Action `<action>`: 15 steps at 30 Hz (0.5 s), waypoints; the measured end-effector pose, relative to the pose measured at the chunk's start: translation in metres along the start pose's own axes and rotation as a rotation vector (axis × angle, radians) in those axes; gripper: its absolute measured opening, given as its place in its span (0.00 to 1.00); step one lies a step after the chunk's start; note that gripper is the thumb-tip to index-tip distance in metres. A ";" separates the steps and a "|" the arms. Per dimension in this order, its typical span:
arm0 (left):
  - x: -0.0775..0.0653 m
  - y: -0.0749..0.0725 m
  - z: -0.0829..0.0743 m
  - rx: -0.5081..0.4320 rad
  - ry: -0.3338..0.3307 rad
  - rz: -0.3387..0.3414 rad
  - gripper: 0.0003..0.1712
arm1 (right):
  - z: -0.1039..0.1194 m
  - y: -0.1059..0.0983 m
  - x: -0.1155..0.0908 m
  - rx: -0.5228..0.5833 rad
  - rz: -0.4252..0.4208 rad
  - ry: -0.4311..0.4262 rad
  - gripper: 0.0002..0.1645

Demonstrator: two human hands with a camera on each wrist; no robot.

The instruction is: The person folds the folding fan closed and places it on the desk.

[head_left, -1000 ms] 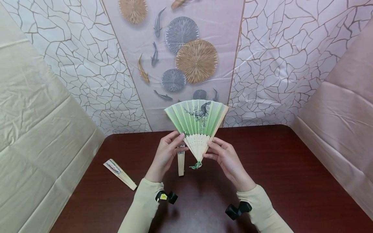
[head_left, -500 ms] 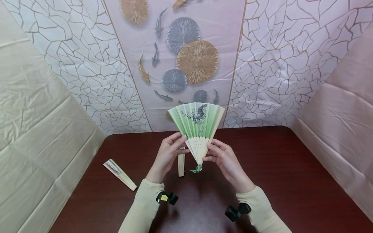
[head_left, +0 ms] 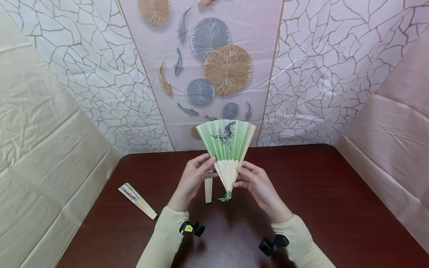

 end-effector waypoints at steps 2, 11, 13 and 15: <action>0.001 0.001 0.000 0.003 -0.002 0.001 0.18 | -0.001 0.000 0.001 -0.003 0.004 0.006 0.21; -0.001 0.002 0.002 -0.010 -0.005 0.018 0.20 | -0.005 0.002 0.000 0.006 0.018 0.026 0.20; -0.001 0.003 0.003 -0.015 -0.004 0.031 0.20 | -0.005 0.002 0.000 0.008 0.021 0.024 0.20; -0.001 0.003 0.003 -0.022 -0.002 0.044 0.21 | -0.005 0.002 0.000 0.010 0.023 0.022 0.20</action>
Point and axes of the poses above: each hand's wrist, its own x-axis towards the middle knuckle, its own y-axis out of the palm, z = x × y, the point moved 9 cm from there along x, towards the middle knuckle, and after that the axes turned 4 degrees about -z, right-handed, at the moved point
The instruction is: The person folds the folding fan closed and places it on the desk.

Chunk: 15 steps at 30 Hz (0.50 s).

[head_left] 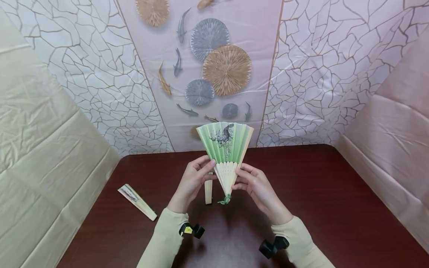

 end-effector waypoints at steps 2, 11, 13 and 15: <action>-0.001 0.000 0.000 -0.003 0.004 0.011 0.21 | 0.000 0.000 0.000 0.003 0.003 -0.001 0.20; -0.003 -0.001 0.001 0.026 -0.016 0.033 0.22 | -0.004 0.005 -0.003 0.021 0.032 0.027 0.20; -0.002 -0.002 0.000 0.027 -0.011 0.040 0.22 | -0.004 0.005 -0.003 0.023 0.030 0.024 0.20; -0.002 -0.002 -0.001 0.027 -0.007 0.047 0.22 | -0.005 0.005 -0.003 0.023 0.026 0.021 0.20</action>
Point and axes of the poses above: each hand's wrist, its own x-axis towards the middle knuckle, its own y-axis out of the palm, z = x × y, the point moved 9 cm from there along x, towards the middle knuckle, and after that the axes turned 4 degrees about -z, right-handed, at the moved point
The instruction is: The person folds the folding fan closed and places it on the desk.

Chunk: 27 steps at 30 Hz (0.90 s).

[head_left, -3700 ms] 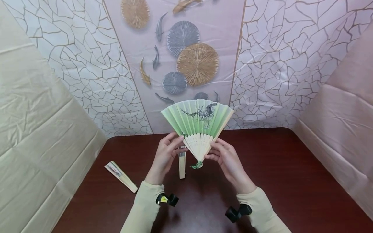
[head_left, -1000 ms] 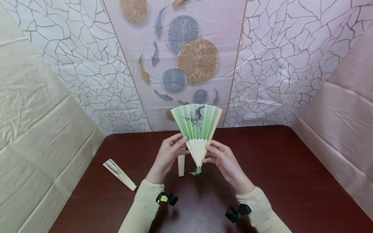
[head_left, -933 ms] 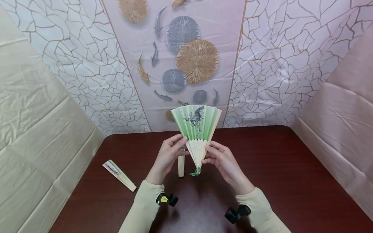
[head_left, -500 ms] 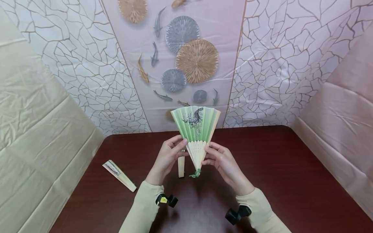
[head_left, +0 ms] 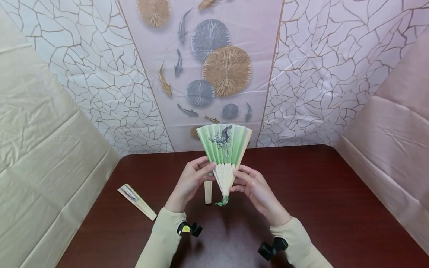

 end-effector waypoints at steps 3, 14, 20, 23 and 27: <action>0.000 0.000 0.001 0.003 -0.005 0.008 0.22 | 0.000 0.001 0.000 -0.014 0.003 -0.003 0.20; 0.000 0.000 0.002 0.019 -0.008 0.010 0.21 | -0.001 0.002 -0.001 -0.045 0.014 -0.017 0.22; 0.001 -0.001 0.004 0.040 -0.032 0.005 0.21 | -0.001 0.003 0.000 -0.040 0.016 -0.013 0.22; 0.000 -0.001 0.005 0.042 -0.036 0.000 0.21 | -0.001 0.004 0.000 -0.042 0.017 -0.016 0.21; -0.001 -0.002 0.007 0.042 -0.041 -0.005 0.21 | -0.003 0.003 0.000 -0.031 0.004 -0.012 0.19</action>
Point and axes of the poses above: each hand's wrist, its own x-axis towards the middle knuckle, its own y-axis out of the palm, z = x × y, the point moved 9 cm from there along x, towards the middle knuckle, and after that the axes turned 4 degrees about -z, right-handed, at the moved point
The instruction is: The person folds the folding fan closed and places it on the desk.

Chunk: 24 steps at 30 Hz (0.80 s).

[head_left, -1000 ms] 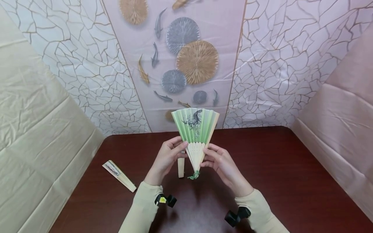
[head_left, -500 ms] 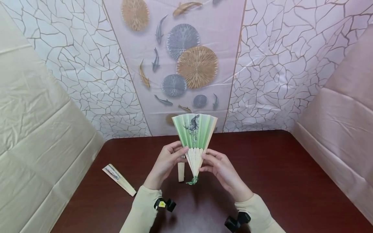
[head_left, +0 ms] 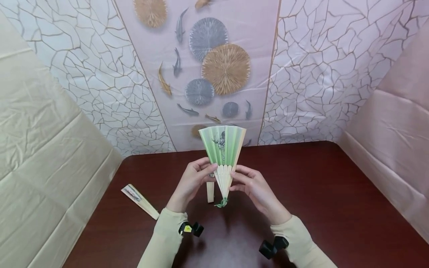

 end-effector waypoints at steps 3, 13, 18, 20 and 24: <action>-0.001 0.000 0.002 0.004 -0.009 0.000 0.21 | -0.002 0.000 0.000 0.002 0.002 0.008 0.19; 0.000 0.002 0.001 0.047 -0.004 0.022 0.22 | -0.002 -0.003 0.001 -0.019 -0.026 0.005 0.21; -0.001 0.003 -0.001 0.061 -0.002 0.030 0.22 | -0.002 -0.003 0.002 -0.010 -0.029 0.006 0.22; -0.001 0.003 -0.001 0.064 0.000 0.032 0.22 | -0.003 -0.003 0.002 -0.014 -0.032 0.005 0.22; 0.000 0.002 -0.001 0.063 0.001 0.026 0.21 | -0.003 -0.003 0.003 -0.030 -0.042 0.010 0.22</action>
Point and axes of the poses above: each hand's wrist, its own x-axis towards the middle knuckle, its own y-axis out of the palm, z = x × y, the point moved 9 cm from there along x, towards the middle knuckle, and after that the axes turned 4 degrees about -z, right-handed, at the moved point
